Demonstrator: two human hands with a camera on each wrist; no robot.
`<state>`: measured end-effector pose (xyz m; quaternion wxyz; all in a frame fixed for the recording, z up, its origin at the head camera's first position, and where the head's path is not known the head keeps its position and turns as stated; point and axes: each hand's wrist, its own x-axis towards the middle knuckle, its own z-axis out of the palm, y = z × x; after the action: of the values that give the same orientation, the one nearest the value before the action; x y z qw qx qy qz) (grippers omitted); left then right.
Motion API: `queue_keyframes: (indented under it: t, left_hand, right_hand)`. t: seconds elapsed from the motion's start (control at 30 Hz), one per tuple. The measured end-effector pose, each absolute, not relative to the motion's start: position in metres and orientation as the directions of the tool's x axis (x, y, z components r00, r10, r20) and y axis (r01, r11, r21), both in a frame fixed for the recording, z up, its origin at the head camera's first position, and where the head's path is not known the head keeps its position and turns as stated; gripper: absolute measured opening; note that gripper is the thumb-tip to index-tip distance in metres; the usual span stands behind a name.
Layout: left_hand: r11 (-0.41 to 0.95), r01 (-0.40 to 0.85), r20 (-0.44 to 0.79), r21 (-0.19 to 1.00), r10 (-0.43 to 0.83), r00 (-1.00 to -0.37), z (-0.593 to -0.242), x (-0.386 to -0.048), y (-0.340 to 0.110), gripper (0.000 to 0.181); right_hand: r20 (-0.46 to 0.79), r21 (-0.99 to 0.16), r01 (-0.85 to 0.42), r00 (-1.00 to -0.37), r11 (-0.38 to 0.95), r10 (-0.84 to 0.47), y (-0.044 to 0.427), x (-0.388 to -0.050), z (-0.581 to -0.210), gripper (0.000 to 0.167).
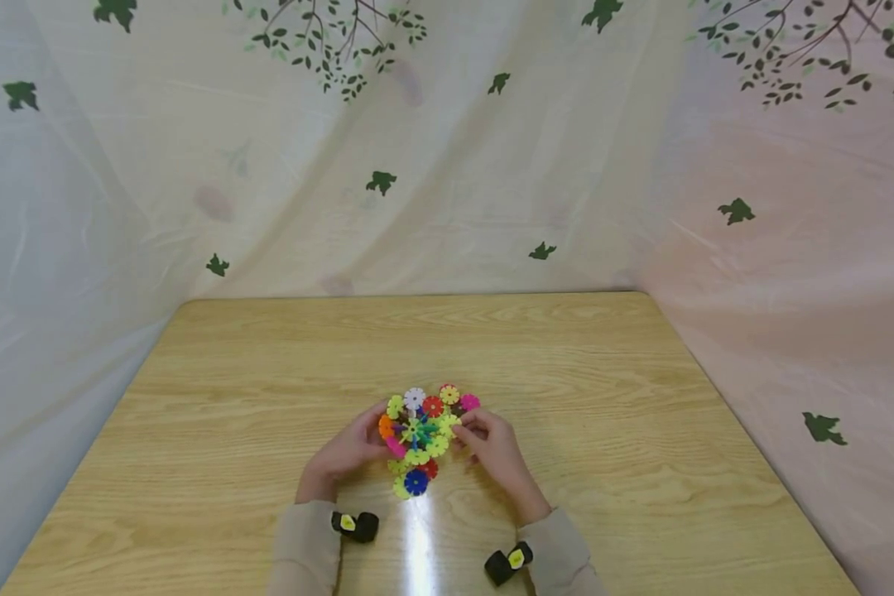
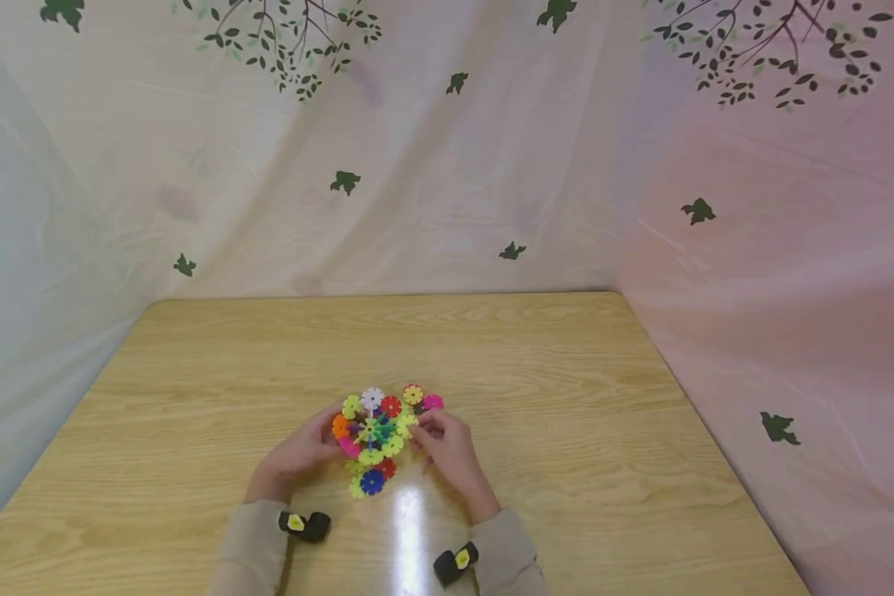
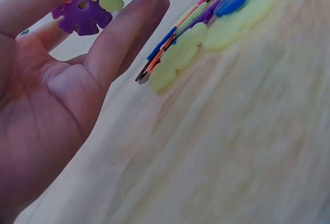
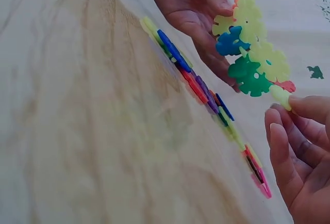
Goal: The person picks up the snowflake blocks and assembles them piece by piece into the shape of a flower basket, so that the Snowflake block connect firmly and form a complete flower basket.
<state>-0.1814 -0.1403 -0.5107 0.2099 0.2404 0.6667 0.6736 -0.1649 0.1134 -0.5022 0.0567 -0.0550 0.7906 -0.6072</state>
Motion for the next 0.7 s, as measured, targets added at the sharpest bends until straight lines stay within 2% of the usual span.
queue_keyframes:
  t: [0.17, 0.47, 0.7]
  left_hand:
    - [-0.027, 0.034, 0.043, 0.999, 0.608, -0.793, -0.5125, -0.1817, -0.1373, 0.084]
    - [-0.063, 0.054, 0.083, 0.997, 0.653, -0.753, -0.5106, -0.1816, -0.1367, 0.081]
    - [-0.065, 0.042, 0.074, 0.997, 0.644, -0.761, -0.5103, -0.1823, -0.1351, 0.082]
  right_hand:
    - [-0.040, -0.964, 0.000, -0.989, 0.265, -0.146, 0.1131, -0.1649, -0.5033, 0.015]
    - [-0.031, -0.954, -0.018, -0.987, 0.299, -0.160, 0.1122, -0.1645, -0.5021, 0.015]
    - [-0.027, -0.950, -0.018, -0.990, 0.311, -0.139, 0.1108, -0.1645, -0.5014, 0.012]
